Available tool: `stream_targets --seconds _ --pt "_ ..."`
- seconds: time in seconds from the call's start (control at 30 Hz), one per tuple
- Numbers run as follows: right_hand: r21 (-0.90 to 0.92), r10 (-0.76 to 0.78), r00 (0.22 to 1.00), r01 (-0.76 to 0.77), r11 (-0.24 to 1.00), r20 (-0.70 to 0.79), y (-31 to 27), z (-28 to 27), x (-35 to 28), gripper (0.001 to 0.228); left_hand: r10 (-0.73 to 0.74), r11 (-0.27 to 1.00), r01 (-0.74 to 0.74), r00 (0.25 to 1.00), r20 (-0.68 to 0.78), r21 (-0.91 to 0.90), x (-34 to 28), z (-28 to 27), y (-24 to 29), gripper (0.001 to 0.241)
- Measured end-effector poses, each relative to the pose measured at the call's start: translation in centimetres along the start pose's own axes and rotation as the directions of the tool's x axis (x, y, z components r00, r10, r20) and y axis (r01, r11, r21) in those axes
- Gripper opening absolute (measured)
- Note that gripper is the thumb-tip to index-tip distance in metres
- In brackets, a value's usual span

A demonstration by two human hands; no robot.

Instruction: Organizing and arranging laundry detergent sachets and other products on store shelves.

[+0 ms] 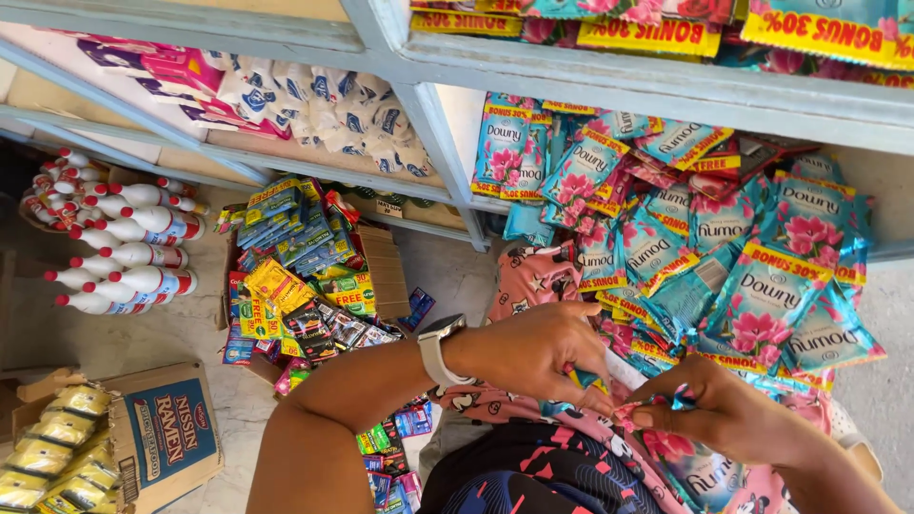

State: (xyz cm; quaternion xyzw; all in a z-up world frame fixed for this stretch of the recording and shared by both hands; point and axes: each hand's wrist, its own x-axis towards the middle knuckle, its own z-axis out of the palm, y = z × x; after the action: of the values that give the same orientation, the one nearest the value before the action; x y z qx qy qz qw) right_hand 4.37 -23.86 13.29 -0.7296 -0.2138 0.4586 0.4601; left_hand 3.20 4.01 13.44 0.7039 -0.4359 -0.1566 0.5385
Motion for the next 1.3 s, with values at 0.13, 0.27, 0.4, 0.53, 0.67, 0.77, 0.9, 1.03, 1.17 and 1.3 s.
stream_targets --seconds 0.13,0.27,0.4,0.53,0.67,0.77,0.9,1.03,1.17,1.3 --pt "0.052 -0.016 0.995 0.011 0.999 0.094 3.0 -1.0 1.8 0.025 -0.157 0.986 0.162 0.983 -0.099 0.044 -3.7 -1.9 -0.1 0.02" --pt "0.35 -0.004 0.992 0.049 0.935 -0.129 7.1 -3.9 5.3 0.018 -0.334 0.928 0.213 0.837 -0.433 -0.305 -8.8 -2.7 -1.5 0.017" --pt "0.618 0.09 0.831 0.332 0.712 -0.55 0.8 -7.9 12.4 0.021 -0.613 0.748 0.205 0.579 -0.538 -0.632 -9.9 0.2 -3.4 0.023" --pt "0.493 0.028 0.617 0.6 0.629 -0.787 -2.1 -8.4 15.4 0.021 -0.435 0.898 0.245 0.619 -0.654 -0.365 -8.0 0.6 -1.7 0.02" --pt "0.146 -0.332 0.499 0.7 0.699 -0.8 -2.8 -0.8 13.6 0.025 -0.33 0.942 0.125 0.525 -0.784 -0.313 -6.9 0.7 -2.5 0.02" --pt "-0.006 -0.606 0.535 0.747 0.665 -0.589 -4.2 5.8 11.2 0.028 -0.384 0.91 0.003 0.384 -0.84 -0.415 -5.6 1.3 -4.1 0.02" --pt "-0.598 -0.669 0.557 0.343 0.725 -0.492 -0.7 8.5 11.0 0.021 -0.423 0.837 -0.174 0.396 -0.815 -0.519 -3.6 1.6 -3.9 0.028" --pt "-0.563 -0.661 0.404 0.346 0.751 -0.632 -3.0 6.4 9.1 0.019 -0.204 0.955 -0.091 0.493 -0.846 -0.284 -1.4 1.0 1.5 0.042" --pt "-0.58 -0.691 0.273 0.389 0.716 -0.669 -6.1 4.8 6.4 0.023 0.275 0.954 -0.232 0.431 -0.859 0.19 -1.4 1.9 -0.3 0.055" --pt "-0.824 -0.936 0.075 0.453 0.34 -0.345 -12.5 2.0 3.9 0.026 0.549 0.729 0.173 0.431 -0.716 0.663 -0.7 0.7 -1.0 0.04"
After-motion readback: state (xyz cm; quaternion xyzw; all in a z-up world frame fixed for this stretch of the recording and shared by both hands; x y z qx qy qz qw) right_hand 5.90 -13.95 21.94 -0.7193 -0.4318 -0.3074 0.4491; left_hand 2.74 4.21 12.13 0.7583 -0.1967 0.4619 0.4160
